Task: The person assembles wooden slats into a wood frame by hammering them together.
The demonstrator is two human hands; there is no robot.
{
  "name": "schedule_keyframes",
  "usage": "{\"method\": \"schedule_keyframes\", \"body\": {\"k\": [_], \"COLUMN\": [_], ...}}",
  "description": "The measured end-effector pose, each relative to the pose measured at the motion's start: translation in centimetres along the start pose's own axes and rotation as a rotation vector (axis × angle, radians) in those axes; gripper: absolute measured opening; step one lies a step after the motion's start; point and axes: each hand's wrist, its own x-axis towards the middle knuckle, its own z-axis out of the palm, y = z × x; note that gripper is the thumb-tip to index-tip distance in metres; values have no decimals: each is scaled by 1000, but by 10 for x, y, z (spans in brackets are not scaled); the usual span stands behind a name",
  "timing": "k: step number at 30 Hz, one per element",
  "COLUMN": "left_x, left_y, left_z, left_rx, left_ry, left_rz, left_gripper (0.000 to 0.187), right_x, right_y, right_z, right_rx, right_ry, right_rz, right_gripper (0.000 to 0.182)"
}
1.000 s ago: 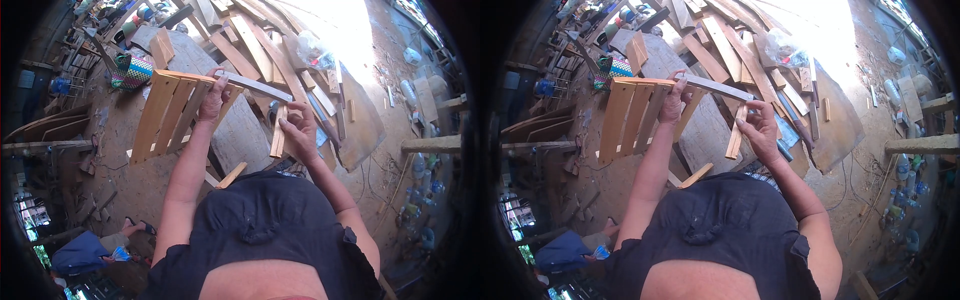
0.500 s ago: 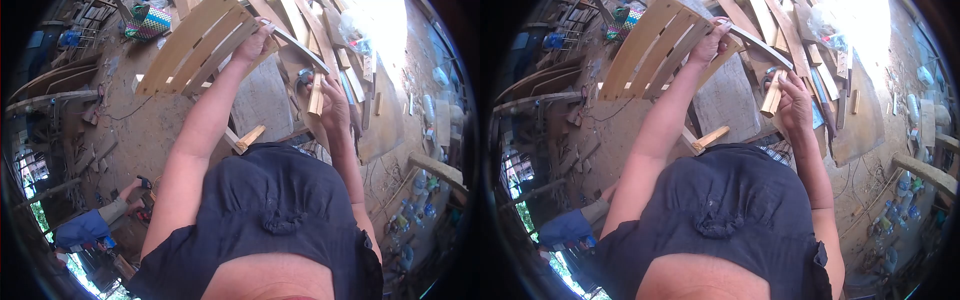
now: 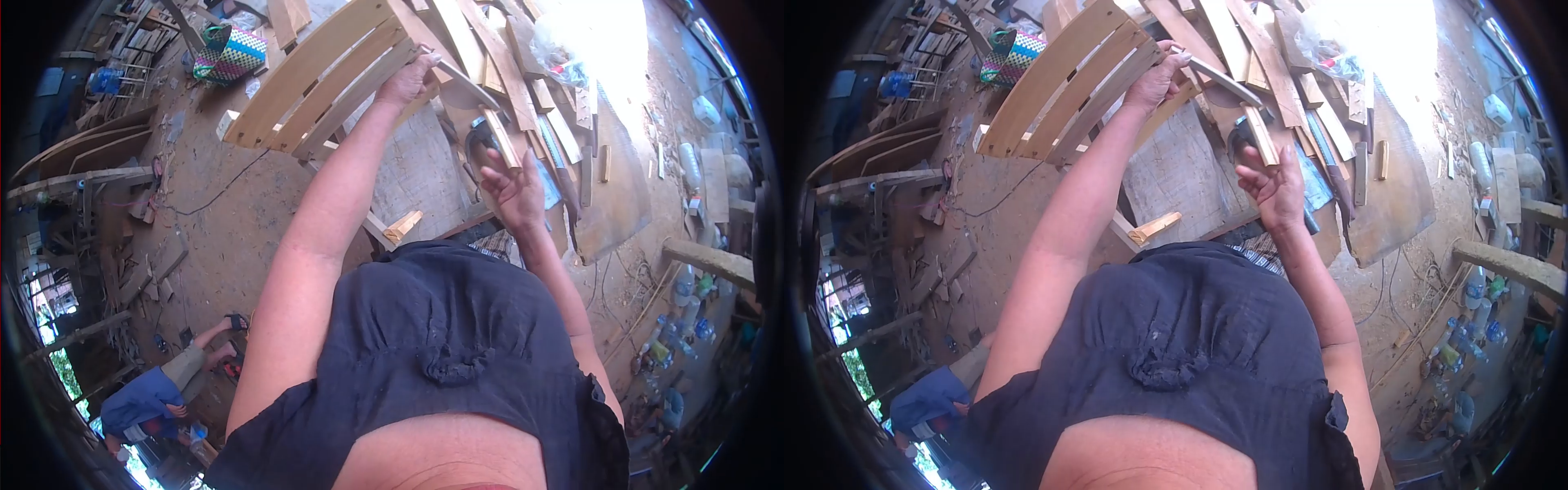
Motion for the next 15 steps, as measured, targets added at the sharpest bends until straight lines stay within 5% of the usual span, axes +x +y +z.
{"method": "schedule_keyframes", "body": {"k": [8, 15], "left_x": [1, 1], "left_y": [1, -1], "left_z": [1, 0], "left_rx": [7, -32], "left_ry": [-9, 10], "left_rz": [-3, -26], "left_gripper": [27, 28], "right_x": [-13, -2], "right_y": [2, -3], "right_z": [-1, -6], "right_rx": [-5, -55], "right_ry": [35, 103], "right_rz": [23, 134], "right_gripper": [53, 36]}}
